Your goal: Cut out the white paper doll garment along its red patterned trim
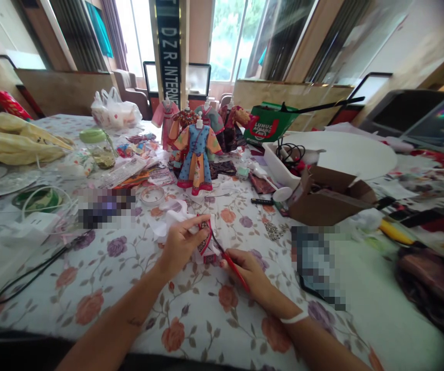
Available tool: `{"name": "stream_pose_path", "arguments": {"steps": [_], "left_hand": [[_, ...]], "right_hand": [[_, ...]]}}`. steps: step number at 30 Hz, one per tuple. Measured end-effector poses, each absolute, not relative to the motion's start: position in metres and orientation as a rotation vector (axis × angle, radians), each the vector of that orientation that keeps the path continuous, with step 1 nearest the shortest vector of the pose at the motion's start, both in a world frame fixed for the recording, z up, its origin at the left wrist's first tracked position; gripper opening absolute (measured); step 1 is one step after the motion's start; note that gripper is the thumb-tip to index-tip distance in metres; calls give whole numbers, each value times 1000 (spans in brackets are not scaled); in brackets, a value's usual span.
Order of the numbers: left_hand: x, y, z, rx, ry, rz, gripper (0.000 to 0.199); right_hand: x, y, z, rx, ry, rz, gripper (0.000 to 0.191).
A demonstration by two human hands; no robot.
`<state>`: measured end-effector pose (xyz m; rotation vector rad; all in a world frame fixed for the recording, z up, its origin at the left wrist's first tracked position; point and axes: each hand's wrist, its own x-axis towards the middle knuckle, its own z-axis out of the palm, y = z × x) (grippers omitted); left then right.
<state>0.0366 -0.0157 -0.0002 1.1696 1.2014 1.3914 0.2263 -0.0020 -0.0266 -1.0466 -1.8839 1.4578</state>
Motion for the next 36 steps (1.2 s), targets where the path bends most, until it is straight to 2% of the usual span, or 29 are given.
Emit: {"name": "stream_pose_path", "arguments": {"steps": [6, 13, 36], "left_hand": [[38, -18, 0, 1199, 1246, 1347, 40], [40, -16, -8, 1036, 1125, 1371, 43], [43, -20, -9, 1122, 1209, 1339, 46]], "right_hand": [[225, -3, -22, -1034, -1875, 1461, 51], [224, -6, -16, -981, -1788, 1626, 53], [222, -8, -14, -955, -1771, 1639, 53]]}}
